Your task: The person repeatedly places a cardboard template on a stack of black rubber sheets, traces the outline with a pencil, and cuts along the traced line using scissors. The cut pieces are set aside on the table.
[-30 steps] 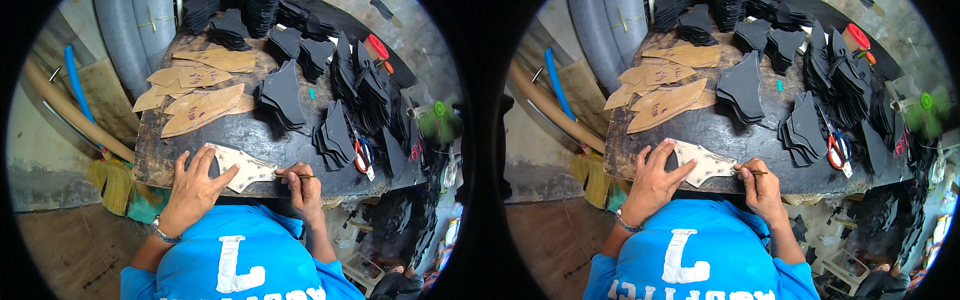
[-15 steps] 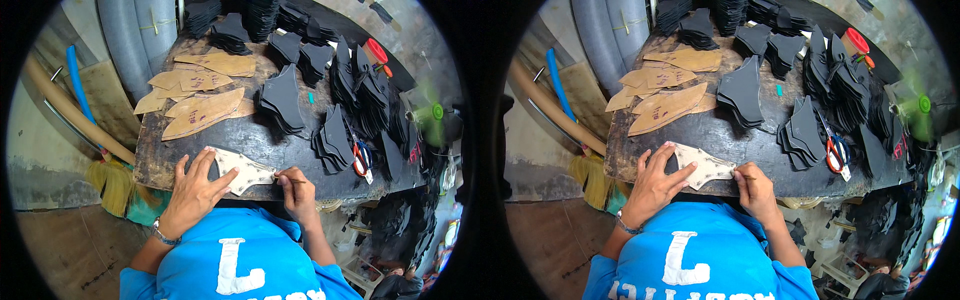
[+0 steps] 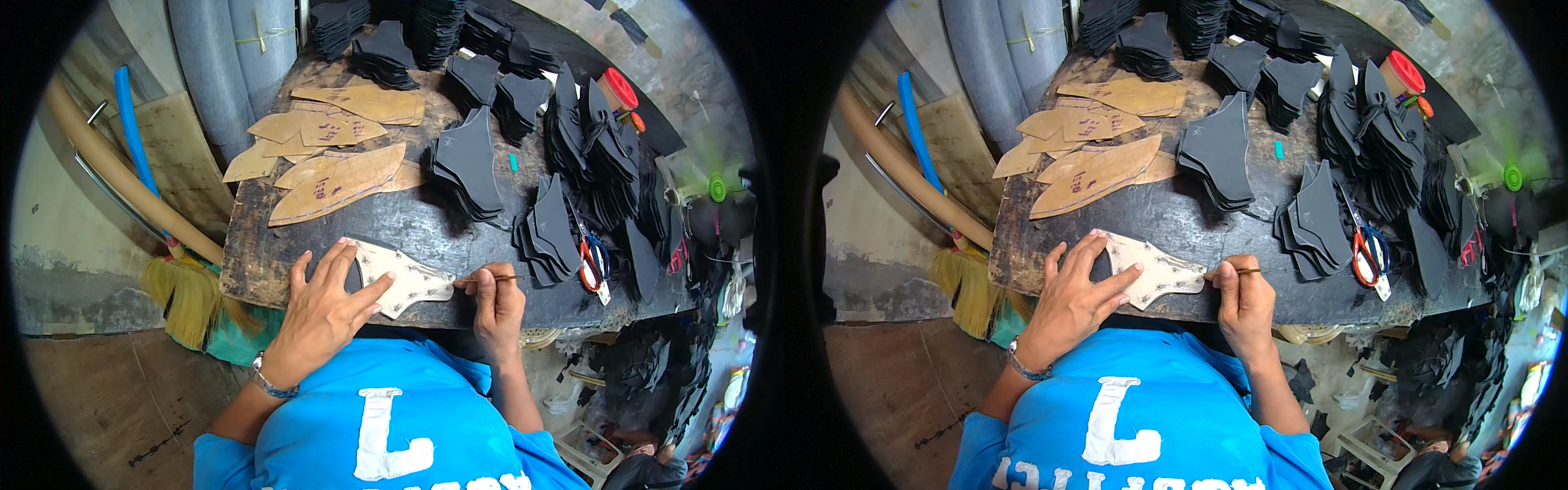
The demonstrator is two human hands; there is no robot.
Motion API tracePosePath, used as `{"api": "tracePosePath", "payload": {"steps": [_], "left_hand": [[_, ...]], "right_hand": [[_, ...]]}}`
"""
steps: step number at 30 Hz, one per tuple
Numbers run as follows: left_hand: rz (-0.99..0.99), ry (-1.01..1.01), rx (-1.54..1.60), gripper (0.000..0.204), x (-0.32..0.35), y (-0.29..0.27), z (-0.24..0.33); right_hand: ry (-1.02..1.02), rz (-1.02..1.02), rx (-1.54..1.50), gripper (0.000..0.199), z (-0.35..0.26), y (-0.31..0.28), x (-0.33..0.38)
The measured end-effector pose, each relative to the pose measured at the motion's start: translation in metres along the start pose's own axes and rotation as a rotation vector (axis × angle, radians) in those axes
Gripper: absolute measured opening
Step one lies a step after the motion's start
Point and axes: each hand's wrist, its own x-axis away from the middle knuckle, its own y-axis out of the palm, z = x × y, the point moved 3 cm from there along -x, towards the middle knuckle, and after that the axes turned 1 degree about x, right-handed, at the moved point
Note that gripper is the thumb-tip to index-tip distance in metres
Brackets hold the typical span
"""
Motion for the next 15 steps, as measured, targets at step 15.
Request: {"api": "tracePosePath", "payload": {"steps": [15], "left_hand": [[0.018, 0.004, 0.008, 0.049, 0.001, 0.000, -0.001]], "right_hand": [[-0.077, -0.153, 0.008, 0.006, -0.016, 0.011, 0.003]]}}
